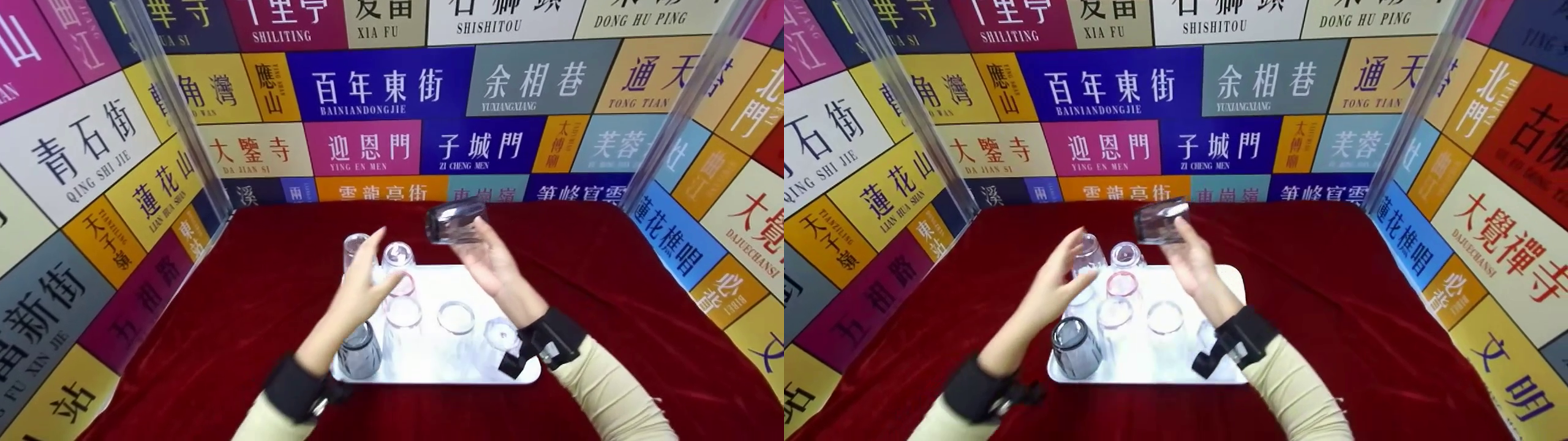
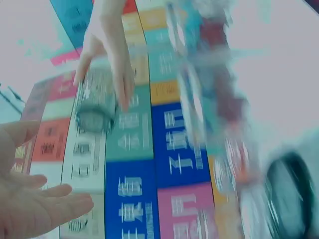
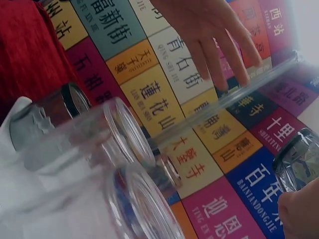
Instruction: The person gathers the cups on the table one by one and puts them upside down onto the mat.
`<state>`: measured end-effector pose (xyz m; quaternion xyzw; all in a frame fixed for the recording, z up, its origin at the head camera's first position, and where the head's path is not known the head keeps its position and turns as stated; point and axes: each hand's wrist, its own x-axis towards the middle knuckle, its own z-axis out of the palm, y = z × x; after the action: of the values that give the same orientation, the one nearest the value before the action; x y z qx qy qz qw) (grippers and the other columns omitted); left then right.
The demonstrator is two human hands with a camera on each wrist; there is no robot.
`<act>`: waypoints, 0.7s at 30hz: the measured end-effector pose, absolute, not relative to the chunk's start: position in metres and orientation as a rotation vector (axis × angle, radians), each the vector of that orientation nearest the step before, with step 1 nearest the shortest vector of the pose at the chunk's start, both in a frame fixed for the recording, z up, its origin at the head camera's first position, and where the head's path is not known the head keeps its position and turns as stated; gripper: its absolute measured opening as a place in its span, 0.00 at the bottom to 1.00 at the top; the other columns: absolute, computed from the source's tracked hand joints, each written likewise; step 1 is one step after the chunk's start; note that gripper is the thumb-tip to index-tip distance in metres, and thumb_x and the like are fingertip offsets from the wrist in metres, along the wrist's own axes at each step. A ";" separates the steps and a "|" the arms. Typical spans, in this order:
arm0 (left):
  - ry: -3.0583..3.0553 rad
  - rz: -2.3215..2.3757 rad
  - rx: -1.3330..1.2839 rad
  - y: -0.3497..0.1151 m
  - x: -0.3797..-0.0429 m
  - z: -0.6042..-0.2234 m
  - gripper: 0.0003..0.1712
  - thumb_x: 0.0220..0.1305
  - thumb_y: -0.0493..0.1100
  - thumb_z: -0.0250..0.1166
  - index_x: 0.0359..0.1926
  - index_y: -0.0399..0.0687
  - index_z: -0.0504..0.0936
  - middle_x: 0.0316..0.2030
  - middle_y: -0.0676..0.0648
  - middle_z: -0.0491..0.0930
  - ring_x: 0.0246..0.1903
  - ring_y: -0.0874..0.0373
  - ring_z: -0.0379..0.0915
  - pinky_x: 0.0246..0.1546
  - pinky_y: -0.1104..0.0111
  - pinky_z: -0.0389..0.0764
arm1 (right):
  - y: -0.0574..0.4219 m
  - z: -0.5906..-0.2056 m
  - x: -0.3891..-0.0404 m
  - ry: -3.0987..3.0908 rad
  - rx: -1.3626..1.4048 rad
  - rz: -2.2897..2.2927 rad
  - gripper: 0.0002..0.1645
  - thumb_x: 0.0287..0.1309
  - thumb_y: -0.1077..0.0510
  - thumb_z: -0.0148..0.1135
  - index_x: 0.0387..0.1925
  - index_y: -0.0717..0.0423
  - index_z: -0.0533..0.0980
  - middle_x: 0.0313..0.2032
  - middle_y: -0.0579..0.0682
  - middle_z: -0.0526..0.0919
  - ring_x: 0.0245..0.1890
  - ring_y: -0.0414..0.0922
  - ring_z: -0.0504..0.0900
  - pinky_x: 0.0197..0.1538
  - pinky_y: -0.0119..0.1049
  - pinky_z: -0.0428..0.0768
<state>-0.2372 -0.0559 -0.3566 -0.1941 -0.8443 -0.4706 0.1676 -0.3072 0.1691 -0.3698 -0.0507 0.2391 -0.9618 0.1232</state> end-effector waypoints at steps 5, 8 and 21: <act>-2.371 -1.508 -0.516 -0.027 -0.264 -0.346 0.41 0.58 0.48 0.63 0.67 0.39 0.55 0.65 0.38 0.59 0.62 0.46 0.59 0.61 0.57 0.63 | 0.150 -0.373 -0.294 0.737 -0.167 -2.749 0.13 0.56 0.58 0.61 0.39 0.63 0.75 0.34 0.55 0.81 0.37 0.46 0.80 0.52 0.36 0.76; -2.348 -1.656 -0.467 -0.017 -0.276 -0.346 0.39 0.57 0.46 0.64 0.65 0.39 0.59 0.62 0.37 0.63 0.56 0.46 0.67 0.56 0.61 0.71 | 0.144 -0.374 -0.288 0.756 -0.159 -2.730 0.13 0.60 0.57 0.57 0.42 0.64 0.75 0.36 0.55 0.81 0.38 0.45 0.80 0.54 0.35 0.75; -2.441 -1.530 -0.467 -0.003 -0.291 -0.339 0.30 0.53 0.43 0.67 0.57 0.39 0.70 0.55 0.40 0.71 0.53 0.51 0.68 0.56 0.64 0.68 | 0.168 -0.377 -0.284 1.335 -0.112 -2.642 0.12 0.65 0.58 0.48 0.45 0.59 0.72 0.43 0.50 0.78 0.55 0.47 0.71 0.68 0.42 0.54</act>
<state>-0.2909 -0.0033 -0.3387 -0.1591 -0.8312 -0.5210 0.1116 -0.2844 0.1684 -0.3773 -0.0376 0.4488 -0.8884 0.0894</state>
